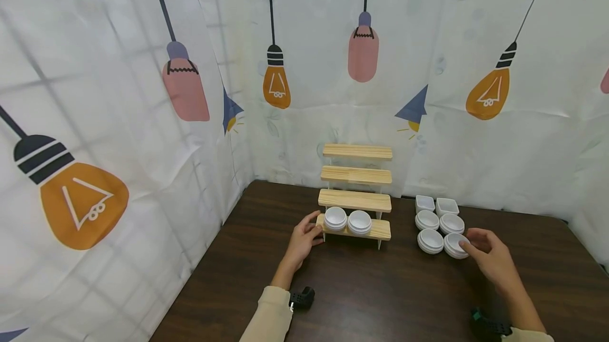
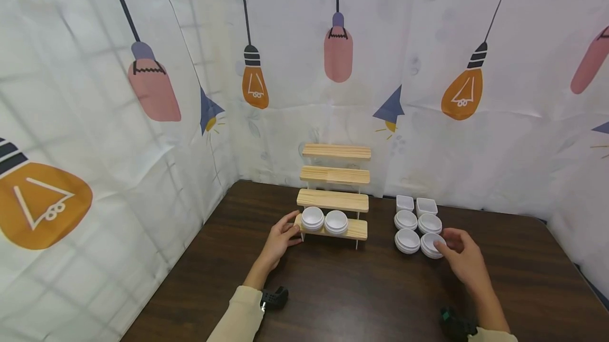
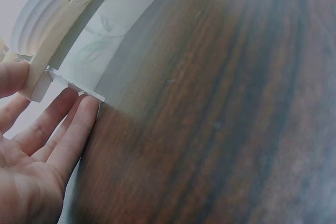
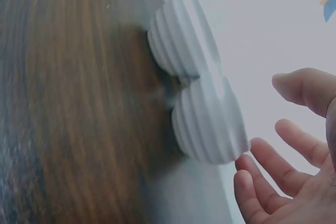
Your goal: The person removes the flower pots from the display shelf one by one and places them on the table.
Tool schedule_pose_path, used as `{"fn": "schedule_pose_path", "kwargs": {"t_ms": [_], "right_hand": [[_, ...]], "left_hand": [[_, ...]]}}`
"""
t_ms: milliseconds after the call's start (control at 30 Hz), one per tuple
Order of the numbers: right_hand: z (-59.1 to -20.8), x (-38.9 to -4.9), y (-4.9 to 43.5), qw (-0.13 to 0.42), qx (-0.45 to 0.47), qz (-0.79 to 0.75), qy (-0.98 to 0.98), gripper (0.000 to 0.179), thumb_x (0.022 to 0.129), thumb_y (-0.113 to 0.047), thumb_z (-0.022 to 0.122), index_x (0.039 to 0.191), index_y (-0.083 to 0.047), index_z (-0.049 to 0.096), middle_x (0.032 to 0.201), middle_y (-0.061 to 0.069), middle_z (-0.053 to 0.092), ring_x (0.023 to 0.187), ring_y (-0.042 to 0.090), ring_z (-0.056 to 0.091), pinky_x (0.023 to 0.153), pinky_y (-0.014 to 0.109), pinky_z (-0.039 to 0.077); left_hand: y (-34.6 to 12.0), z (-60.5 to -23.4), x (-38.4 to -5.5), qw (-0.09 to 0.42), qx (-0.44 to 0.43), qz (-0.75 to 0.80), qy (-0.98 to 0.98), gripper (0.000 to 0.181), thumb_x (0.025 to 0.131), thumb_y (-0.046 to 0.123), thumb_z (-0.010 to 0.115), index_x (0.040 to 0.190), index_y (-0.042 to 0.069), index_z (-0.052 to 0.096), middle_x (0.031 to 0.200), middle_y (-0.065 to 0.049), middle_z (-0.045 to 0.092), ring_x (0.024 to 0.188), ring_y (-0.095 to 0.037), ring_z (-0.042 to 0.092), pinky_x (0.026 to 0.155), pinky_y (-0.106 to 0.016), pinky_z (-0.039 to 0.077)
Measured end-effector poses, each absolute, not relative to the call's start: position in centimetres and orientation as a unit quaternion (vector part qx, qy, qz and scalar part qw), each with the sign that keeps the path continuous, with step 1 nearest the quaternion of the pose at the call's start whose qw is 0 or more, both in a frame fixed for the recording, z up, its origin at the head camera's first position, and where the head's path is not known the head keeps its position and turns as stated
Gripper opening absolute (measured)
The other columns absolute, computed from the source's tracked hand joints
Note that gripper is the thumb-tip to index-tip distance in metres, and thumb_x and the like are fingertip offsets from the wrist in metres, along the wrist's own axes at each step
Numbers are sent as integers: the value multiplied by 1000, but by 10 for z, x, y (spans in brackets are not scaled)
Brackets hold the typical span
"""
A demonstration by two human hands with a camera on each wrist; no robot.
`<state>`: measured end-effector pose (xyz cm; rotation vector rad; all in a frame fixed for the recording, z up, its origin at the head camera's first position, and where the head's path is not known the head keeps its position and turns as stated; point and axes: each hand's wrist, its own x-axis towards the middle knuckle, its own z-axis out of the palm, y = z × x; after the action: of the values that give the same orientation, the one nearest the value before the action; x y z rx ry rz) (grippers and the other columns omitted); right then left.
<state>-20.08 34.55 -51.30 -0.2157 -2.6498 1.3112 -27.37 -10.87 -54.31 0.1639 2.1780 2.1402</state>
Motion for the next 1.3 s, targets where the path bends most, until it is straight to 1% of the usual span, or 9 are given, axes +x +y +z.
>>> {"fn": "schedule_pose_path", "kwargs": {"t_ms": [67,200,267,367,467,767,1000,1167,1300], "right_hand": [[-509,-200,344,95,-73,442,-889,60,100,-39,67,140,1,49,122,11,61,87,-23,42,66,14,47],[-502,-199,339,99,-77,446,-886,60,100,-39,66,142,0,48,125,10,60,88,-21,44,66,13,46],[-499,-198,335,104,-79,449,-884,59,100,-38,66,141,0,49,120,0,62,88,-21,45,66,13,46],[-496,-197,329,120,-74,460,-877,55,99,-34,69,138,0,52,109,-23,59,89,-20,48,66,13,46],[-494,-197,321,139,-59,461,-874,49,99,-30,69,135,0,54,104,-34,53,89,-20,49,67,12,46],[-485,-196,297,168,4,487,-857,43,100,-20,68,133,4,55,110,-34,55,98,-15,54,80,2,43],[-477,-195,281,180,26,497,-848,39,99,-16,69,131,2,56,110,-34,58,99,-14,56,81,3,46],[-476,-193,263,174,45,500,-847,34,99,-14,68,129,0,58,112,-26,61,99,-12,57,82,5,47],[-478,-192,248,161,61,506,-845,34,99,-13,68,129,0,59,113,-23,61,99,-10,58,82,6,49]], "left_hand": [[-109,-543,-274,43,55,700,710,50,106,11,55,154,7,43,111,-17,67,102,-17,63,92,-45,62],[-110,-543,-276,50,56,701,709,49,106,8,53,154,4,43,109,-18,66,101,-18,62,92,-48,62],[-111,-543,-276,52,56,700,710,49,106,7,53,154,3,43,108,-18,66,101,-18,62,92,-48,62],[-110,-542,-275,48,56,700,711,49,106,9,54,154,4,44,108,-16,67,101,-18,63,92,-47,62],[-110,-543,-274,46,59,701,709,50,106,11,54,154,5,43,109,-14,68,102,-17,63,91,-46,62],[-110,-544,-274,44,54,695,715,49,106,13,55,154,11,45,113,-16,68,105,-19,64,91,-42,62],[-110,-543,-274,42,57,695,716,50,106,14,55,154,8,44,111,-14,68,105,-20,64,89,-40,63],[-110,-543,-274,45,51,694,717,49,106,14,55,154,10,45,113,-15,68,108,-24,64,90,-40,63],[-110,-543,-274,46,52,695,716,49,106,14,55,154,10,46,113,-15,68,109,-27,64,89,-39,63]]}}
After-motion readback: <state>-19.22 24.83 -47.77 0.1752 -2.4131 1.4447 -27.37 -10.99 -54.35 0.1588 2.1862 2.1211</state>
